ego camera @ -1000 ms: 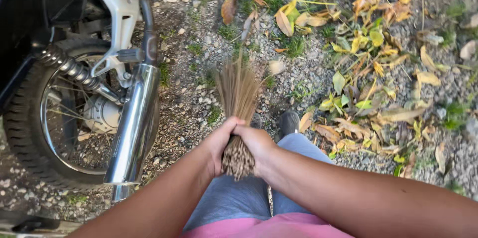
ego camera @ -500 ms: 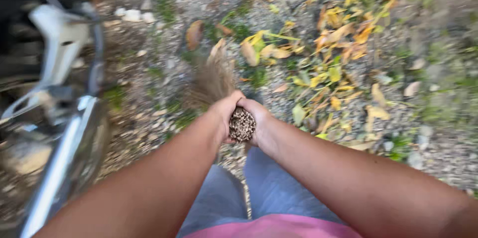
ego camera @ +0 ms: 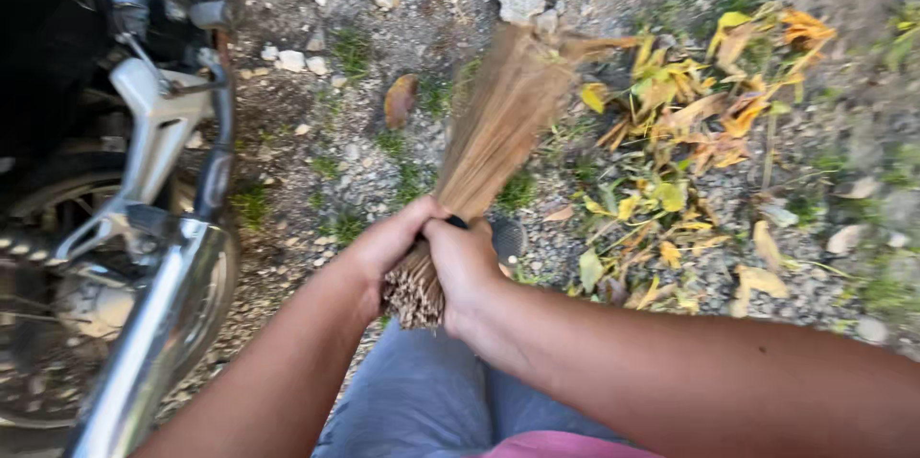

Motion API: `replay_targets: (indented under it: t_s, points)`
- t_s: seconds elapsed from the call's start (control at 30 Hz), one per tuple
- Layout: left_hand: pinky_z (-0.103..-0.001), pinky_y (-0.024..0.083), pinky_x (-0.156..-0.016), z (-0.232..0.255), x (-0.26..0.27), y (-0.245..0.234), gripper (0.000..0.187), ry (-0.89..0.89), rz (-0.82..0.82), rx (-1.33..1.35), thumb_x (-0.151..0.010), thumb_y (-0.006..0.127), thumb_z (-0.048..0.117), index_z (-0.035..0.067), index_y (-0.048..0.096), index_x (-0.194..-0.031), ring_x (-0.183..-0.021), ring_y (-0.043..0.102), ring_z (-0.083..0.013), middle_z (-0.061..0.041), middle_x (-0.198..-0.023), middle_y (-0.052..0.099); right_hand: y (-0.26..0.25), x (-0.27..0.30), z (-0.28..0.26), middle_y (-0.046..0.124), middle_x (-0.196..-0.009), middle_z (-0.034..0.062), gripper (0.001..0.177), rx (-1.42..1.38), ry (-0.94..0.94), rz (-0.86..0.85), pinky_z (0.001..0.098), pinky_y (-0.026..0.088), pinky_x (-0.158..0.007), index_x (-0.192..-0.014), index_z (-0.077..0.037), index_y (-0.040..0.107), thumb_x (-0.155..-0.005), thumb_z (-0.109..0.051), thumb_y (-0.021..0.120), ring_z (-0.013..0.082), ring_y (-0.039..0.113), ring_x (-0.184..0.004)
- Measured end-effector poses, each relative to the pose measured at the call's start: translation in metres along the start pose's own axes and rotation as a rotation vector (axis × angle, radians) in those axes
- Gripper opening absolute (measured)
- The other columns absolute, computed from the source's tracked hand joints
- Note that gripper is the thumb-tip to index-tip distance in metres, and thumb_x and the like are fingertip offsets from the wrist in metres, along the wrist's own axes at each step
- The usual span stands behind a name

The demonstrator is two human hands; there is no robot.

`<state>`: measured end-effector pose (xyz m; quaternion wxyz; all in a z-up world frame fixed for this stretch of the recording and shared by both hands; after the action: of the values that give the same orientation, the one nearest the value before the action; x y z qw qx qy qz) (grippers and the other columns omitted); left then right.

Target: The person is using a broom made of bundled sticks to sweep dried leaves and debris from a gravel surface outdoors.

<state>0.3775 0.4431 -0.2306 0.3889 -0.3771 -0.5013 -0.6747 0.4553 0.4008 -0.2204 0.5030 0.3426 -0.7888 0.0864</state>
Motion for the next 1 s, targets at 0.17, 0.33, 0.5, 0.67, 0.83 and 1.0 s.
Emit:
replay_targets:
  t_s: [0.17,0.33,0.5,0.67,0.83,1.0]
  points:
    - [-0.050,0.062,-0.068,0.051,-0.025,-0.057,0.046,-0.027,0.309,0.016,-0.084,0.059,0.053,0.011,0.068,-0.100,-0.071,0.072,-0.0287,-0.013,-0.089,0.074,0.077,-0.100,0.050,0.072,-0.087,0.0146,0.027,-0.042,0.508,-0.413,0.0520,0.063,-0.064,-0.104,-0.006,0.067,-0.094,-0.030,0.062,0.0308,0.071,-0.071]
    - [-0.049,0.057,-0.065,0.095,-0.097,-0.053,0.037,-0.220,0.293,-0.337,-0.083,0.063,0.051,0.017,0.068,-0.097,-0.067,0.069,-0.0264,-0.008,-0.084,0.073,0.071,-0.184,0.039,0.076,-0.089,0.0126,0.027,-0.304,0.457,-0.314,0.0545,0.061,-0.064,-0.100,-0.012,0.069,-0.091,-0.033,0.055,0.0323,0.074,-0.072]
    - [-0.047,0.062,-0.070,0.121,-0.105,-0.017,0.048,-0.366,-0.124,-0.409,-0.081,0.068,0.052,0.009,0.070,-0.101,-0.070,0.072,-0.0307,-0.015,-0.087,0.074,0.058,-0.121,-0.028,0.074,-0.097,0.0174,0.027,-0.461,0.119,0.264,0.0519,0.063,-0.069,-0.113,-0.002,0.064,-0.090,-0.015,0.066,0.0335,0.075,-0.080]
    - [-0.045,0.062,-0.073,0.173,-0.033,-0.025,0.057,-0.243,-0.055,-0.476,-0.082,0.067,0.054,0.008,0.071,-0.114,-0.079,0.073,-0.0305,-0.016,-0.098,0.076,0.115,-0.044,-0.080,0.065,-0.111,0.0153,0.055,-0.383,0.036,0.408,0.0503,0.064,-0.074,-0.131,-0.017,0.038,-0.086,-0.002,0.066,0.0290,0.073,-0.087]
    - [-0.048,0.057,-0.087,0.228,-0.023,-0.023,0.068,-0.081,0.050,-0.241,-0.088,0.055,0.062,0.010,0.058,-0.133,-0.096,0.072,-0.0289,-0.015,-0.110,0.074,0.147,-0.113,-0.103,0.070,-0.088,0.0164,0.042,-0.395,0.194,-0.264,0.0485,0.063,-0.058,-0.115,-0.004,0.060,-0.080,-0.025,0.071,0.0319,0.070,-0.072]
    - [-0.048,0.050,-0.095,0.271,-0.075,-0.035,0.057,0.027,0.252,-0.515,-0.095,0.055,0.049,0.018,0.050,-0.143,-0.104,0.068,-0.0231,-0.008,-0.113,0.074,0.017,-0.176,-0.161,0.064,-0.095,0.0180,0.040,-0.813,0.378,-0.503,0.0344,0.061,-0.059,-0.120,0.004,0.050,-0.095,-0.019,0.071,0.0244,0.066,-0.071]
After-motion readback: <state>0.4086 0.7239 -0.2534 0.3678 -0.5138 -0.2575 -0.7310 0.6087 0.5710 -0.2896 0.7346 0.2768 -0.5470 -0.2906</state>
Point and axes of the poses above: each hand's wrist, its own x-axis away from the middle knuckle, its own y-axis out of the palm, z = x × y, the point moved 6 cm from there along -x, towards the middle knuckle
